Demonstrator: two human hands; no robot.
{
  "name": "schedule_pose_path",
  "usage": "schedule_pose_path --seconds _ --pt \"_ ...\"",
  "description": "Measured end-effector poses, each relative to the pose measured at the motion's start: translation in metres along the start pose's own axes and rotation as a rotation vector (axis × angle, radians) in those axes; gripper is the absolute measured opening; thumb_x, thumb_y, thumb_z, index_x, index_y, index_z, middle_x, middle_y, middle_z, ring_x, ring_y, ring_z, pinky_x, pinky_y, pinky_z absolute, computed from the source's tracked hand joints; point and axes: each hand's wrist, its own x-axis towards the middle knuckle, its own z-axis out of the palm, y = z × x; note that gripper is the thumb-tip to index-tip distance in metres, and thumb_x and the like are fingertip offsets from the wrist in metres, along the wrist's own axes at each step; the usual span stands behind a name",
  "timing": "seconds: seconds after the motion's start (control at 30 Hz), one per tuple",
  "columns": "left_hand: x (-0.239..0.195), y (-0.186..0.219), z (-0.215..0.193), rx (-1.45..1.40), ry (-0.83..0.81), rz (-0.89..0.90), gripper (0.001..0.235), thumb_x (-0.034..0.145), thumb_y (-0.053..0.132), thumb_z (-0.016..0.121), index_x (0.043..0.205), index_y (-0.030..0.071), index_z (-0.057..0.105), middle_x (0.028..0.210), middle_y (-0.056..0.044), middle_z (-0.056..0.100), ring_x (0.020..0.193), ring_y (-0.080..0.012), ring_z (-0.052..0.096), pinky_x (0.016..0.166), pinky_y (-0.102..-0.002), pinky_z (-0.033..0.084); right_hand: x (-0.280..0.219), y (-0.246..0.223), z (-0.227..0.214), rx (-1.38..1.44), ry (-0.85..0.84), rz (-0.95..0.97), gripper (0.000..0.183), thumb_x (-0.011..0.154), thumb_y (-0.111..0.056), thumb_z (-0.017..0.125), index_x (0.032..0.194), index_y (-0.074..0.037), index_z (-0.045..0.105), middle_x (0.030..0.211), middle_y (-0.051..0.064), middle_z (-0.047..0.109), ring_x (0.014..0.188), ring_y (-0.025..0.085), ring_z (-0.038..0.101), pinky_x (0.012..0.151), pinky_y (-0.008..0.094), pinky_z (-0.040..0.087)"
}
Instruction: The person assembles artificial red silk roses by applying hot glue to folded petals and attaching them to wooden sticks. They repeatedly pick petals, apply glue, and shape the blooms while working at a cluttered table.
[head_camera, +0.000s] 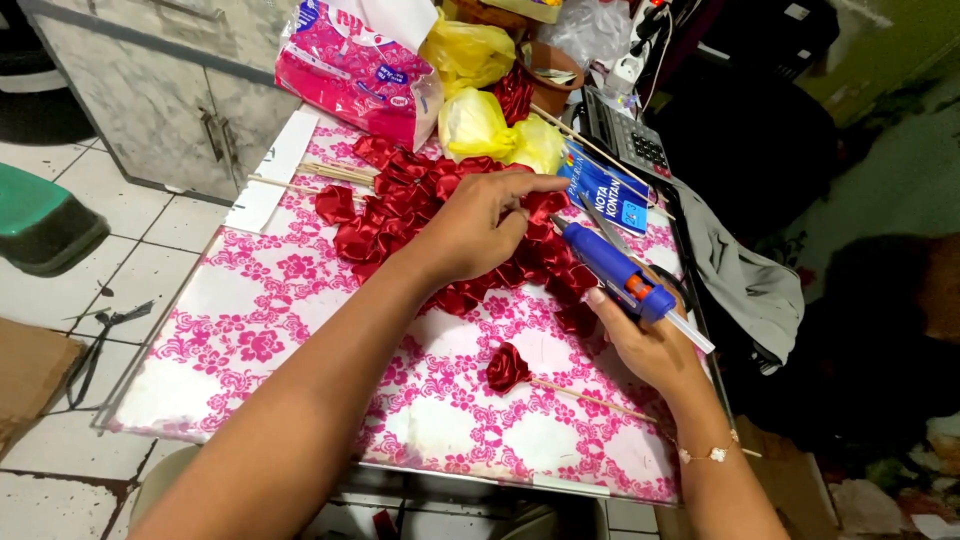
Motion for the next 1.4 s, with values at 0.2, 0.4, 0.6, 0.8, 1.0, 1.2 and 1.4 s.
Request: schedule_pose_path --seconds 0.2,0.4,0.6,0.8,1.0,1.2,1.4 --pt "0.001 -0.012 0.002 0.005 -0.004 0.002 0.054 0.09 -0.011 0.045 0.136 0.007 0.066 0.089 -0.016 0.068 0.065 -0.0127 0.059 0.056 -0.027 0.05 0.004 -0.011 -0.002 -0.02 0.024 -0.016 0.035 0.094 -0.019 0.071 0.063 -0.007 0.061 0.047 0.01 0.06 0.045 0.022 0.056 0.052 0.037 0.047" --pt "0.0 -0.004 0.0 0.001 -0.013 -0.007 0.053 0.09 -0.013 0.046 0.135 0.005 0.066 0.092 -0.017 0.069 0.063 -0.0098 0.057 0.053 -0.024 0.049 0.004 -0.005 -0.004 -0.001 0.061 -0.035 0.036 0.096 -0.017 0.069 0.063 -0.006 0.06 0.045 0.009 0.058 0.045 0.021 0.055 0.052 0.036 0.047" --pt "-0.002 -0.004 0.002 -0.007 -0.025 -0.019 0.053 0.09 -0.013 0.046 0.136 0.004 0.065 0.092 -0.016 0.069 0.063 -0.0085 0.055 0.053 -0.023 0.048 0.002 0.0 -0.001 0.037 0.075 -0.05 0.038 0.096 -0.016 0.07 0.06 -0.009 0.061 0.045 0.006 0.06 0.042 0.017 0.056 0.051 0.03 0.046" --pt "-0.004 -0.001 0.0 0.01 -0.028 -0.015 0.054 0.089 -0.013 0.046 0.136 0.004 0.065 0.101 -0.019 0.071 0.069 -0.0098 0.057 0.056 -0.023 0.05 0.005 -0.004 -0.005 0.003 0.036 -0.021 0.034 0.097 -0.017 0.069 0.065 -0.008 0.063 0.046 0.008 0.06 0.043 0.019 0.057 0.05 0.033 0.048" --pt "-0.002 -0.008 0.001 0.018 -0.018 0.009 0.053 0.09 -0.013 0.046 0.137 0.003 0.064 0.103 -0.02 0.071 0.071 -0.0106 0.058 0.057 -0.025 0.05 0.002 -0.018 -0.004 -0.006 0.019 -0.021 0.027 0.094 -0.016 0.072 0.07 -0.006 0.063 0.048 0.011 0.061 0.046 0.022 0.059 0.051 0.037 0.049" --pt "-0.004 -0.002 0.0 0.022 -0.027 -0.001 0.054 0.09 -0.012 0.046 0.137 0.005 0.064 0.107 -0.02 0.071 0.074 -0.0115 0.059 0.059 -0.026 0.051 0.005 -0.022 -0.005 0.036 -0.025 -0.044 0.022 0.092 -0.013 0.072 0.074 -0.005 0.064 0.049 0.011 0.061 0.047 0.02 0.061 0.052 0.035 0.05" --pt "-0.005 0.005 0.002 0.02 -0.021 -0.002 0.054 0.089 -0.012 0.046 0.137 0.005 0.064 0.107 -0.019 0.071 0.074 -0.0108 0.059 0.059 -0.025 0.051 -0.002 0.0 -0.001 0.079 -0.028 -0.023 0.022 0.091 -0.009 0.072 0.072 -0.005 0.063 0.048 0.012 0.06 0.045 0.021 0.062 0.051 0.036 0.051"
